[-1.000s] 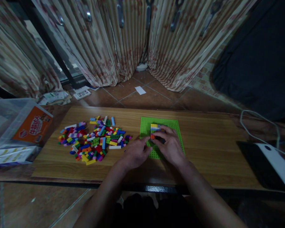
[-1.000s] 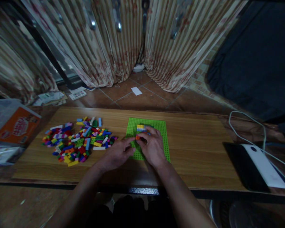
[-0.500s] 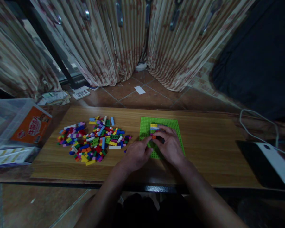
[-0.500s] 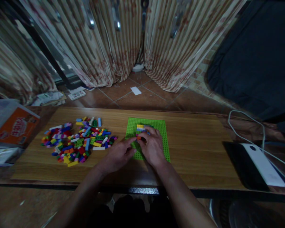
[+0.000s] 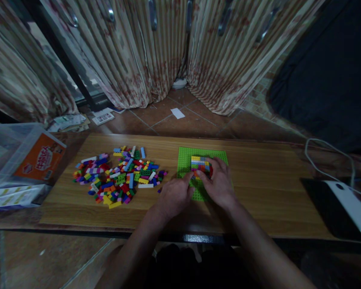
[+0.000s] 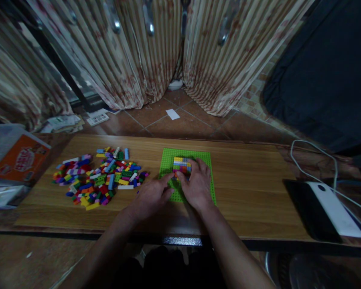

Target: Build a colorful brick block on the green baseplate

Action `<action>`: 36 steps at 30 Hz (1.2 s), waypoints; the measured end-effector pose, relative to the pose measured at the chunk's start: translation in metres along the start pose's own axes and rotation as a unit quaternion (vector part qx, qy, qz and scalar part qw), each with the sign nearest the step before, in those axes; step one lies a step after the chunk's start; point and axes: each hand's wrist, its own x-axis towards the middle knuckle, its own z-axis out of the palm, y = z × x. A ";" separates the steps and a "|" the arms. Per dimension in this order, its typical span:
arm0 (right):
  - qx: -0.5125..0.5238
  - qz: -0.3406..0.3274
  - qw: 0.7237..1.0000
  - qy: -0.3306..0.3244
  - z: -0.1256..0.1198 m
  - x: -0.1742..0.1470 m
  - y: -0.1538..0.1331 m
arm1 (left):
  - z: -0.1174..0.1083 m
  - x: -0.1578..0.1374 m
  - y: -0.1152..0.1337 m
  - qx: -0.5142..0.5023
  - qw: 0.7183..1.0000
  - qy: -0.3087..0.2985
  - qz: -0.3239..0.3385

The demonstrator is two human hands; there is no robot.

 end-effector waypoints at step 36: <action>0.091 0.038 0.991 0.085 0.001 0.010 -0.010 | -0.015 -0.010 -0.019 0.004 0.997 0.070 -0.022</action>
